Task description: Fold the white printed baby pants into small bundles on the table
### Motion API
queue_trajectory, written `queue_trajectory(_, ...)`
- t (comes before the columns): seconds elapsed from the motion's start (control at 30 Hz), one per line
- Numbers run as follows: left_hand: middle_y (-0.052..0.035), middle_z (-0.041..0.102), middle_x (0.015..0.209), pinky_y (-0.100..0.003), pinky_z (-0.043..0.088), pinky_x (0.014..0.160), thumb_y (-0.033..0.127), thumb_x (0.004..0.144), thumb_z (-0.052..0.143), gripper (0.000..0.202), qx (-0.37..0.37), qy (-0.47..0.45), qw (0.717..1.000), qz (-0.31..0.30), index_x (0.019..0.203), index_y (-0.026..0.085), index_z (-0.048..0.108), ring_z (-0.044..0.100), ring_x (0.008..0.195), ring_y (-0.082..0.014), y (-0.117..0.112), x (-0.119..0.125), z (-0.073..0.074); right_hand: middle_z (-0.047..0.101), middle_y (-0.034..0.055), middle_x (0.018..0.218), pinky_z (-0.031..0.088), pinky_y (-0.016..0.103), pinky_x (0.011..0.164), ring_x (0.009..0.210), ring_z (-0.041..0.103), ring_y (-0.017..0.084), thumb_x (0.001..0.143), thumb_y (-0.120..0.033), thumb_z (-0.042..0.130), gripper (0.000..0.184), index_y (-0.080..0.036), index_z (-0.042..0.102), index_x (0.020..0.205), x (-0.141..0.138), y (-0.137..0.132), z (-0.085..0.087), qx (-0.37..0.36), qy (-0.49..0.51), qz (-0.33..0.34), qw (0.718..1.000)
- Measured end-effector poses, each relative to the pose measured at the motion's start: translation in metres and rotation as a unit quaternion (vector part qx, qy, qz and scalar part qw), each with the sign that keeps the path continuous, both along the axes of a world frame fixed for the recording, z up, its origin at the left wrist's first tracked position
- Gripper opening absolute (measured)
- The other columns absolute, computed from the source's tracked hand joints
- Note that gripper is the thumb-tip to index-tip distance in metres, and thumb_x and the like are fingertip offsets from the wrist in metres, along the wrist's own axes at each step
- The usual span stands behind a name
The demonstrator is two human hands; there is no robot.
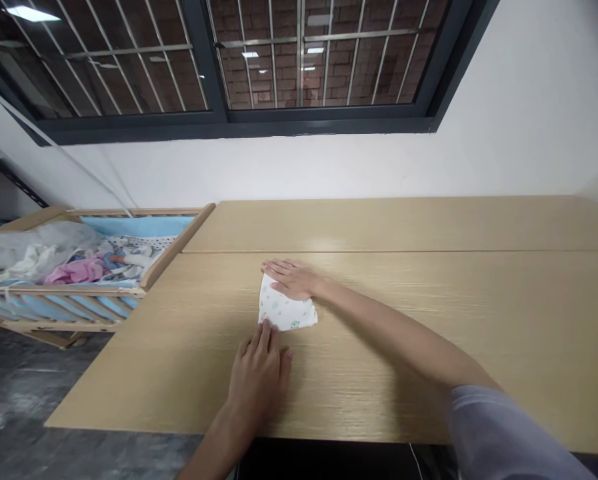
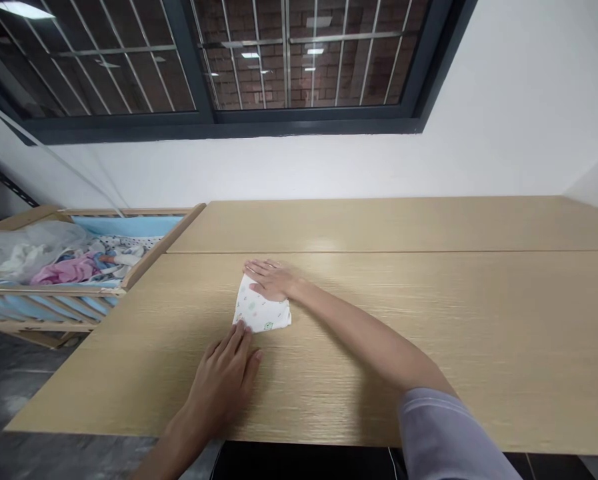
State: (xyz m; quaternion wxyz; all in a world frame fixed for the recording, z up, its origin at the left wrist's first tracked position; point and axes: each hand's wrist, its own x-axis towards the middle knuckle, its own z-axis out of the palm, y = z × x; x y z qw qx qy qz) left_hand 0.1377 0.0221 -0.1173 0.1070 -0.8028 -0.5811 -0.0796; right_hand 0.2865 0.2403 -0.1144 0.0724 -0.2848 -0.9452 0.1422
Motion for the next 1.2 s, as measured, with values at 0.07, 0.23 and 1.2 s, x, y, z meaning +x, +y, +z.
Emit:
queue_trajectory(0.07,-0.0212,0.056,0.144,-0.047,0.054,0.097,0.033,0.101,0.039,0.044,-0.007,-0.006,1.000,0.001,0.134,0.011,0.059,0.057,0.131,-0.0320,0.000,0.000,0.000,0.012,0.0078,0.168,0.004,0.045,0.127,0.156,0.008,0.022,0.105,-0.046,0.026,0.065,-0.015,0.018,0.161,0.000,0.010,0.000,0.003,-0.006,-0.018,1.000)
queue_trajectory(0.23,-0.0218,0.055,0.144,-0.049,0.052,0.100,0.028,0.101,0.041,0.042,-0.023,-0.025,0.999,-0.010,0.134,0.009,0.059,0.057,0.131,-0.0324,0.003,-0.002,0.003,0.011,0.0079,0.169,0.004,0.043,0.127,0.156,0.008,0.022,0.105,-0.049,0.027,0.065,-0.017,0.019,0.161,0.004,0.013,0.006,-0.033,0.018,-0.024,0.999)
queue_trajectory(1.2,-0.0092,0.066,0.096,-0.036,0.048,0.084,0.022,0.101,0.034,0.026,-0.043,-0.169,0.984,-0.037,0.094,0.017,0.059,0.061,0.093,-0.0240,0.108,-0.020,0.061,0.069,0.0084,0.102,0.048,0.033,0.081,0.091,0.064,0.021,0.093,-0.016,0.044,0.020,-0.018,0.061,0.103,0.069,-0.090,0.041,-0.109,0.237,-0.261,0.929)
